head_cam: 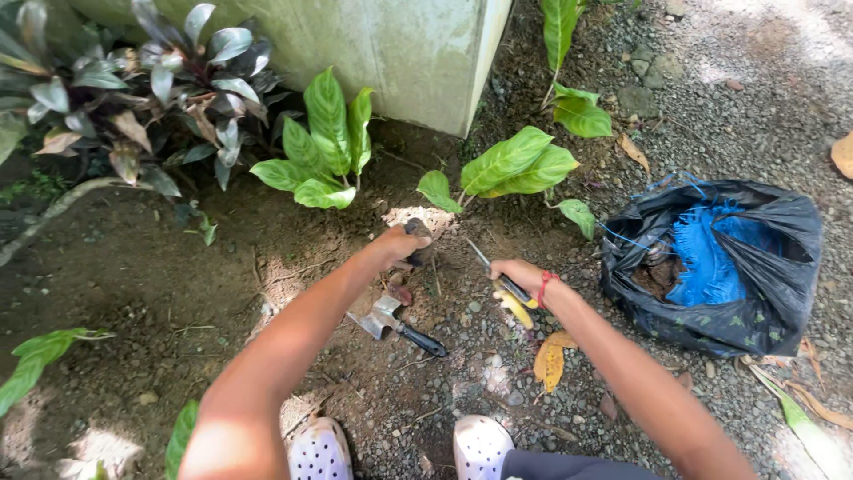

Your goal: The person kneels in a garden bed and uses pruning shears to trim the leaves of a small plant. They carefully cut individual leaves near the base and place the trimmed foliage into a black plastic bag nearby.

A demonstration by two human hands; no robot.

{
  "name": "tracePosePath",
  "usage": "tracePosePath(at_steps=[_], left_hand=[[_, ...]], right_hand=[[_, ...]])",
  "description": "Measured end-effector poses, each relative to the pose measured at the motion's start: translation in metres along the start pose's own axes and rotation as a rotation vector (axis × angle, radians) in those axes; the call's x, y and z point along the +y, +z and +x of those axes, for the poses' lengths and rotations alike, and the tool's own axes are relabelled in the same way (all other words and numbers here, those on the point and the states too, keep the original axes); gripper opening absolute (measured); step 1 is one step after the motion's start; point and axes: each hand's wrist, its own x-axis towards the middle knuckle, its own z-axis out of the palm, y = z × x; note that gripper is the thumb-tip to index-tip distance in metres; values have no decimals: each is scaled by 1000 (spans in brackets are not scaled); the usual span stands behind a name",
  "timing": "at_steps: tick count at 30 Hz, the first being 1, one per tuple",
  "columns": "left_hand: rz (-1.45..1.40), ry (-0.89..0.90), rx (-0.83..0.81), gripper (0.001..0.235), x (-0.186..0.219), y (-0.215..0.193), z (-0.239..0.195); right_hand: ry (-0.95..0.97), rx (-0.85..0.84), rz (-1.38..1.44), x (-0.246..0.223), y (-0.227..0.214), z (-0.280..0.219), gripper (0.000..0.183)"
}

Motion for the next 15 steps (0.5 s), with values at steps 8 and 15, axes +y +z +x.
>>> tracePosePath(at_steps=[8, 15], left_hand=[[-44, 69, 73, 47, -23, -51, -44], [-362, 28, 63, 68, -34, -70, -37]], right_hand=[[73, -239, -369, -116, 99, -79, 36], [58, -151, -469, -126, 133, -60, 32]])
